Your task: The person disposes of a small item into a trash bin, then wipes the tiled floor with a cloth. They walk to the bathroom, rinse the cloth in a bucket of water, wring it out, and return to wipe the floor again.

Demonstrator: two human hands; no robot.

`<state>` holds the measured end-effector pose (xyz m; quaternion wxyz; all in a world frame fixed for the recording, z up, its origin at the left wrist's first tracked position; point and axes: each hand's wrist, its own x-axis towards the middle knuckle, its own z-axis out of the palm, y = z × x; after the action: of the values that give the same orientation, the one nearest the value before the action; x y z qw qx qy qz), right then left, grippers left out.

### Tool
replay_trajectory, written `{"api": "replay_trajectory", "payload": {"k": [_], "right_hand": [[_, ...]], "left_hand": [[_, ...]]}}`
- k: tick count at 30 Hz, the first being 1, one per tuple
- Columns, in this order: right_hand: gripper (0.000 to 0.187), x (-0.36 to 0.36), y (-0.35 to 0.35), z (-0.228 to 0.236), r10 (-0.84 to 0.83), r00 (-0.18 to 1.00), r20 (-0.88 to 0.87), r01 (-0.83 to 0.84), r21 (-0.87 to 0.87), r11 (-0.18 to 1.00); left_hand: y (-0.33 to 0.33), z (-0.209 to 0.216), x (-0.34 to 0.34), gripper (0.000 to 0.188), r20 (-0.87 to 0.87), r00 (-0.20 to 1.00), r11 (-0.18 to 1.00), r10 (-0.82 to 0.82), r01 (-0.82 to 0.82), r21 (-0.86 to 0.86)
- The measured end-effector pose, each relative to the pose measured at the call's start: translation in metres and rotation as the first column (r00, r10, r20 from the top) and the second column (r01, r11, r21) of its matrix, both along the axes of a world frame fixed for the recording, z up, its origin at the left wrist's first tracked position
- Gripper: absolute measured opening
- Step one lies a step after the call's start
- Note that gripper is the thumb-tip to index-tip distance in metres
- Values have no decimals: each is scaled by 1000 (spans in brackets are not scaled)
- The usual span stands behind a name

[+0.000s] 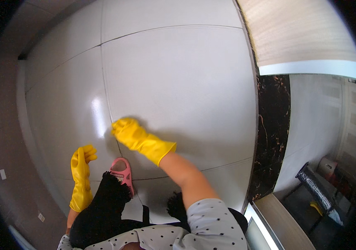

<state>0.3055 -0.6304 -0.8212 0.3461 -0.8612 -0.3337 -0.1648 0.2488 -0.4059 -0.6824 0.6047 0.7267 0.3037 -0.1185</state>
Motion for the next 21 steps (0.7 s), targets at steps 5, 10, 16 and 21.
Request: {"api": "replay_trajectory", "payload": {"k": [5, 10, 16, 21], "right_hand": [[18, 33, -202, -9, -666, 739, -101, 664, -57, 746], [33, 18, -289, -3, -714, 446, -540, 895, 268, 356], [22, 8, -158, 13, -373, 917, -142, 367, -67, 928], [15, 10, -220, 12, -416, 841, -346, 469, 83, 879]], "left_hand": [[-17, 8, 4, 39, 45, 994, 995, -100, 99, 24], [-54, 13, 12, 39, 14, 977, 976, -213, 212, 40], [-112, 13, 0, 33, -100, 852, 857, -514, 515, -24], [-178, 74, 14, 25, -69, 261, 245, -963, 952, 184]]}}
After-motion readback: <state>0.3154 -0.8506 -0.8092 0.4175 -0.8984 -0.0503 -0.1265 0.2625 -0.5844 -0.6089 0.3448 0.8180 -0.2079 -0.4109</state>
